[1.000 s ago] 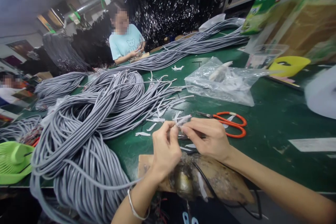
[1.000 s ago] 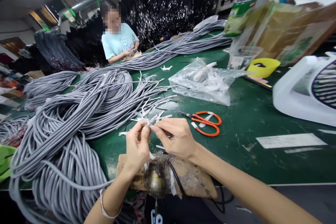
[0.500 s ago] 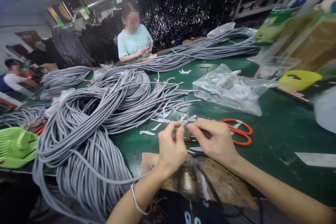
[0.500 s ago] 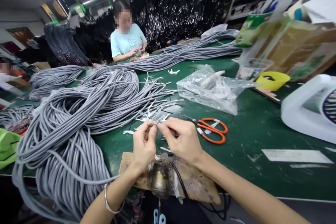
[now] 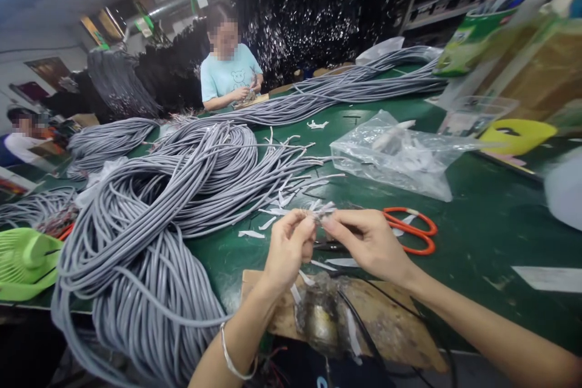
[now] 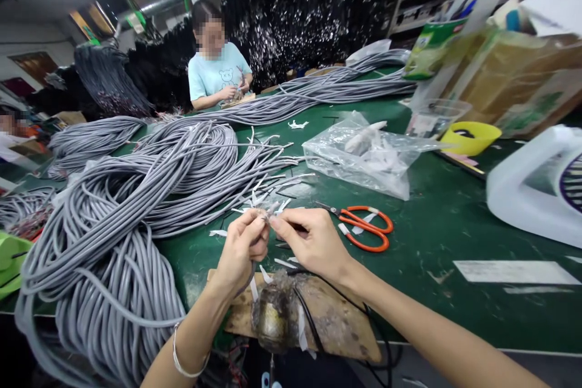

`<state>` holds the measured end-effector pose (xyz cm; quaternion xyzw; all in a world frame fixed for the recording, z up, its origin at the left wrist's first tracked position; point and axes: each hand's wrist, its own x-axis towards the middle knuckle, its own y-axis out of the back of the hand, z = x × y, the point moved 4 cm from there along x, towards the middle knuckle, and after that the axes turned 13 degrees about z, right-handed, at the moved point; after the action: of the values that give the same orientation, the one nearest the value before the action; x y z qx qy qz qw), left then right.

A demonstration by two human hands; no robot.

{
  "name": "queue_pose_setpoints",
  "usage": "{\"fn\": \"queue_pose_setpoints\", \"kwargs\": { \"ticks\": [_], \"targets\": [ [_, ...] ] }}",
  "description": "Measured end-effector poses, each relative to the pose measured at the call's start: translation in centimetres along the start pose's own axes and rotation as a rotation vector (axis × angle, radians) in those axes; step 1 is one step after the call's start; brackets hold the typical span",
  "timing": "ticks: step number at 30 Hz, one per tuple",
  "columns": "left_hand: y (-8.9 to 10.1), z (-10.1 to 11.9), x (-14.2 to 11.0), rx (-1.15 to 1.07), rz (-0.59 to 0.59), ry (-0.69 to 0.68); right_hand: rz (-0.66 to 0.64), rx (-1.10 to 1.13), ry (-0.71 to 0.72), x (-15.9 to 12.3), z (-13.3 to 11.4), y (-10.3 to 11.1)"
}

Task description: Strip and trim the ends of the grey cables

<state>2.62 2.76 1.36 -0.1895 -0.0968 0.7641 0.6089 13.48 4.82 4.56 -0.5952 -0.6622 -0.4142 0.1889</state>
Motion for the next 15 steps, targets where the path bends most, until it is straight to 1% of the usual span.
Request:
{"fn": "queue_pose_setpoints", "kwargs": {
  "ticks": [2, 4, 6, 7, 8, 9, 10, 12, 13, 14, 15],
  "targets": [
    [-0.3, 0.0, -0.2, -0.051, -0.041, 0.059, 0.098, -0.061, 0.101, -0.6, -0.3, 0.2],
    [-0.6, 0.1, -0.5, -0.105, -0.051, 0.102, 0.200, -0.127, 0.277, -1.1, -0.9, 0.5],
    [-0.7, 0.2, -0.8, -0.141, -0.044, 0.134, 0.246, -0.176, 0.440, -1.5, -1.5, 0.6],
    [-0.7, 0.2, -1.0, -0.151, -0.038, 0.142, 0.252, -0.186, 0.498, -1.5, -1.8, 0.6],
    [-0.8, 0.3, -1.1, -0.156, -0.031, 0.140, 0.253, -0.180, 0.525, -1.4, -1.9, 0.6],
    [-0.7, 0.3, -1.2, -0.157, -0.024, 0.121, 0.246, -0.162, 0.506, -1.1, -2.0, 0.6],
    [-0.7, 0.3, -1.2, -0.153, -0.017, 0.086, 0.234, -0.131, 0.445, -0.7, -1.9, 0.5],
    [-0.5, 0.4, -1.2, -0.135, -0.008, 0.000, 0.201, -0.064, 0.257, -0.2, -1.6, 0.4],
    [-0.4, 0.5, -1.0, -0.124, -0.011, -0.027, 0.190, -0.041, 0.184, -0.3, -1.5, 0.3],
    [-0.2, 0.6, -0.8, -0.120, 0.001, -0.037, 0.179, -0.028, 0.155, -0.5, -1.6, 0.2],
    [0.1, 0.7, -0.5, -0.130, 0.035, -0.027, 0.170, -0.027, 0.164, -0.9, -1.8, 0.1]
  ]
}}
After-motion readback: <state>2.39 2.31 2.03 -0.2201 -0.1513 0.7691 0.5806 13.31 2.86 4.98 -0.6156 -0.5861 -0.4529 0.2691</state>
